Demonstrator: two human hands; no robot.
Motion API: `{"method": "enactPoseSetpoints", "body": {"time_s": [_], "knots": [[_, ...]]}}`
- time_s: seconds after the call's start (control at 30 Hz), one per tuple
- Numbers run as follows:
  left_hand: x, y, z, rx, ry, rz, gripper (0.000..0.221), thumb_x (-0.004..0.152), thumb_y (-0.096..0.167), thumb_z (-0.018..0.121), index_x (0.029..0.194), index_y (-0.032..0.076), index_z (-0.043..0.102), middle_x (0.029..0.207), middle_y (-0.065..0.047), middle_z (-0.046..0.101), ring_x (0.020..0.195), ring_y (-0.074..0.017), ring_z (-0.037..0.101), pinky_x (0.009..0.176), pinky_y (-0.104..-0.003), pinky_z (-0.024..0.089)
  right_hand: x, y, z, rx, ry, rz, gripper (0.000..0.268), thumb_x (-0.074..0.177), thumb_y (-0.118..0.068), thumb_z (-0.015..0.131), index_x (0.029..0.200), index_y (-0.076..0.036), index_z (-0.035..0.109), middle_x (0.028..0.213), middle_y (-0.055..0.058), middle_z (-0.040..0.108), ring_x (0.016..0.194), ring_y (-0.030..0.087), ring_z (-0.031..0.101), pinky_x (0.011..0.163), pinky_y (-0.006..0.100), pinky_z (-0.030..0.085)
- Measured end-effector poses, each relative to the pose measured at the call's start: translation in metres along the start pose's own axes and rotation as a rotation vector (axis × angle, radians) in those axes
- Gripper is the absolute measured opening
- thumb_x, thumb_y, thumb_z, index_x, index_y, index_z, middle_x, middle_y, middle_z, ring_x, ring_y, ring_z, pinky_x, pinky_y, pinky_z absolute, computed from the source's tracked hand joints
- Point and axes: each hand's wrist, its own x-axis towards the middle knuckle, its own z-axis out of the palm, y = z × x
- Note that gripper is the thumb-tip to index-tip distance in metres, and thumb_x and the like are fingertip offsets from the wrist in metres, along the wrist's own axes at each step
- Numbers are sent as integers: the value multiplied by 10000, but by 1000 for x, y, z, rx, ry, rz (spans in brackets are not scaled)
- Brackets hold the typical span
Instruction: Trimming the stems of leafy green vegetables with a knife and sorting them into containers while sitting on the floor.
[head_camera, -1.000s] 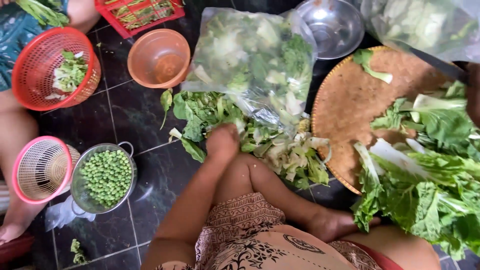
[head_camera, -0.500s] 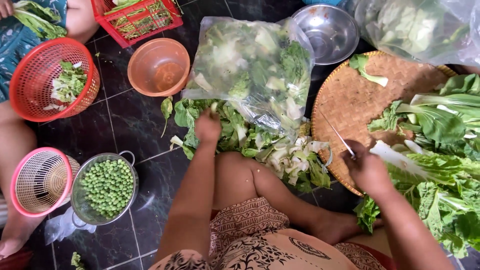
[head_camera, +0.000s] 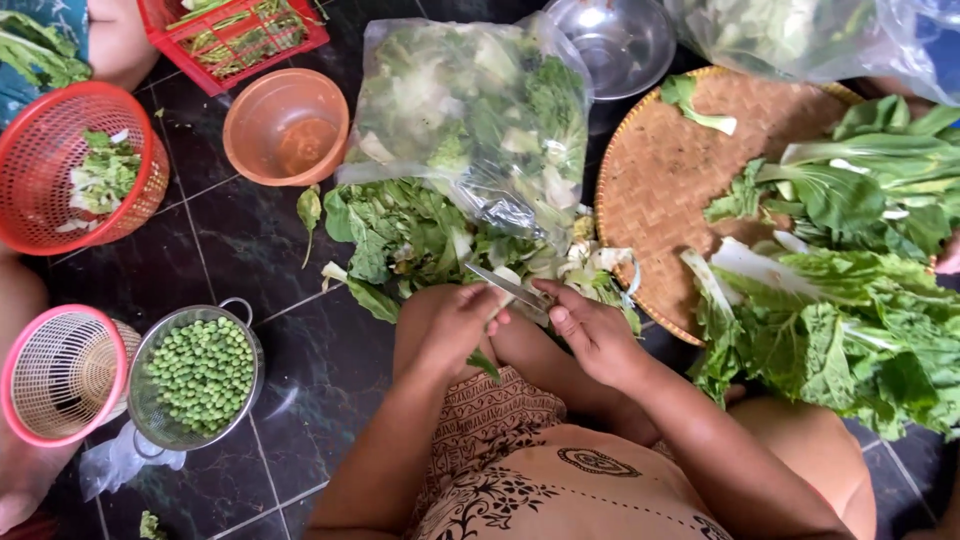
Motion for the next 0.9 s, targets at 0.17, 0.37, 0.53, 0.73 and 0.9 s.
{"method": "enactPoseSetpoints", "body": {"time_s": [0.17,0.37,0.53,0.73,0.9], "knots": [[-16,-4,26,-227,-44,-2,175,954,149,632,910,-1,712,654,-142,671,501,-90,541,469,-189,487,-20,3,-4,-46,12,44,477,1049,-425,379,1452,-261,572,966,183,776,946,454,724,853,583,573],[-34,10,38,-206,-44,7,120,909,109,640,870,14,704,615,-124,644,477,-75,510,448,-179,478,-32,13,-5,-113,12,-5,496,1038,-410,422,1502,-260,509,942,149,777,907,466,715,821,606,573],[-31,-13,40,-95,-125,37,173,939,119,603,956,-5,722,659,-107,650,543,-76,563,496,-170,509,-34,11,-5,-36,-52,-5,494,1053,-383,370,1513,-239,477,951,247,763,932,562,682,853,680,548],[-31,-19,48,57,-243,-17,248,1002,111,561,1112,-58,705,698,-98,645,577,-111,548,520,-190,485,-18,18,1,20,-122,108,462,1072,-427,298,1396,-250,576,775,237,736,909,535,694,879,637,545],[-30,-26,52,153,-349,-10,240,1023,118,563,1144,-26,711,727,-101,669,599,-123,580,565,-209,511,-5,34,6,10,-163,190,426,1067,-476,343,1367,-301,589,784,211,741,891,498,710,874,597,562]]}}
